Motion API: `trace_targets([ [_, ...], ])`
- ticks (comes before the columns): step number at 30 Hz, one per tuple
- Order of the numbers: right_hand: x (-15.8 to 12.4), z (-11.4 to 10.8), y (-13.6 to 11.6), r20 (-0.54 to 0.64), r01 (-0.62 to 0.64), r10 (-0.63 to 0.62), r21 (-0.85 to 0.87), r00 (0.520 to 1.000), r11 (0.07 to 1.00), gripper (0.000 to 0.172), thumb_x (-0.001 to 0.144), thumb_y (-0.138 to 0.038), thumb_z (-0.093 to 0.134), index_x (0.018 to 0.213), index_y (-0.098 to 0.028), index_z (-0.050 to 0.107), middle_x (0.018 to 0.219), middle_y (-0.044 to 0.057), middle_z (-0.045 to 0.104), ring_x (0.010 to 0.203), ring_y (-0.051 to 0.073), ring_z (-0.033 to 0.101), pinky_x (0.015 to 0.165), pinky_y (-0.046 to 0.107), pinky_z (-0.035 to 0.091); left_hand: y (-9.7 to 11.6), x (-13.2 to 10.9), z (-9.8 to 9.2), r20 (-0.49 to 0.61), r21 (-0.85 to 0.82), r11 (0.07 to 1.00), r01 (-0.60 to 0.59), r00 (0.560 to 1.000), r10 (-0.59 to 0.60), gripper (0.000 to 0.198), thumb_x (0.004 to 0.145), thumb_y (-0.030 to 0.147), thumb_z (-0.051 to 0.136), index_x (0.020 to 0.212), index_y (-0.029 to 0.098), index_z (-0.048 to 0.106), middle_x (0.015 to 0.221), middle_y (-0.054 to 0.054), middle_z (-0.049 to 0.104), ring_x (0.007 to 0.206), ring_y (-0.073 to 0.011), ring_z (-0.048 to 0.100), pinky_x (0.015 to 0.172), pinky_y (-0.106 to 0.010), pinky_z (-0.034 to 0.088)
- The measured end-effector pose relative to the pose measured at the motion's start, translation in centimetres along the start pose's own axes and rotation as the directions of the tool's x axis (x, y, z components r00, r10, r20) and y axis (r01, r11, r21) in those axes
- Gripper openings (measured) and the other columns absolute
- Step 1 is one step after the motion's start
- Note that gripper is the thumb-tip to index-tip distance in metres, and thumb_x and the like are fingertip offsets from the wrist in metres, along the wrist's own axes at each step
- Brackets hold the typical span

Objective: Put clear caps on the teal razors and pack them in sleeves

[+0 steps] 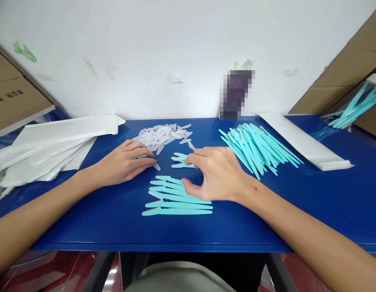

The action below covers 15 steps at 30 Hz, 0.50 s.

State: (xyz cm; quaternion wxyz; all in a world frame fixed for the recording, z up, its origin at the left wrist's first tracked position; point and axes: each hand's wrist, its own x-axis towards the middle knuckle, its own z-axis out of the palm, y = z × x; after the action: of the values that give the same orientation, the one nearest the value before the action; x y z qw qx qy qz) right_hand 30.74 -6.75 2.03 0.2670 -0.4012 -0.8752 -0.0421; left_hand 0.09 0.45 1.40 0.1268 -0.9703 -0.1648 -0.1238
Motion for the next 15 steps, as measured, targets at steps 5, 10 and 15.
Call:
trace_targets([
  [5, 0.1, 0.0, -1.2, 0.303, 0.049, -0.091, 0.143, 0.949, 0.988, 0.020, 0.093, -0.028, 0.060, 0.097, -0.019, 0.077, 0.084, 0.003, 0.071, 0.069, 0.016, 0.063, 0.061, 0.031, 0.040, 1.0, 0.7, 0.4, -0.032, 0.035, 0.999, -0.039, 0.999, 0.040, 0.028, 0.107, 0.022, 0.047, 0.109, 0.018, 0.074, 0.108, -0.008, 0.075, 0.101, -0.0237, 0.062, 0.095, -0.040, 0.039],
  [10, 0.1, 0.6, -0.4, 0.408, 0.029, -0.089, 0.150, 0.909, 0.988, 0.023, 0.096, -0.021, 0.055, 0.097, -0.020, 0.078, 0.090, 0.005, 0.071, 0.080, 0.018, 0.067, 0.067, 0.031, 0.043, 1.8, 1.0, 0.2, -0.031, 0.140, 0.990, -0.031, 0.999, 0.036, 0.029, 0.107, 0.025, 0.049, 0.099, 0.018, 0.076, 0.096, -0.006, 0.076, 0.094, -0.0233, 0.063, 0.091, -0.040, 0.041],
  [15, 0.3, 0.3, 0.1, 0.425, 0.057, -0.073, 0.051, 0.902, 0.997, 0.022, 0.093, -0.017, 0.056, 0.096, -0.021, 0.078, 0.086, 0.003, 0.069, 0.071, 0.017, 0.063, 0.062, 0.030, 0.039, 1.7, 0.9, 0.1, -0.033, 0.058, 0.997, -0.053, 0.998, 0.055, 0.027, 0.107, 0.019, 0.047, 0.105, 0.019, 0.074, 0.096, -0.005, 0.076, 0.092, -0.0203, 0.064, 0.097, -0.038, 0.039],
])
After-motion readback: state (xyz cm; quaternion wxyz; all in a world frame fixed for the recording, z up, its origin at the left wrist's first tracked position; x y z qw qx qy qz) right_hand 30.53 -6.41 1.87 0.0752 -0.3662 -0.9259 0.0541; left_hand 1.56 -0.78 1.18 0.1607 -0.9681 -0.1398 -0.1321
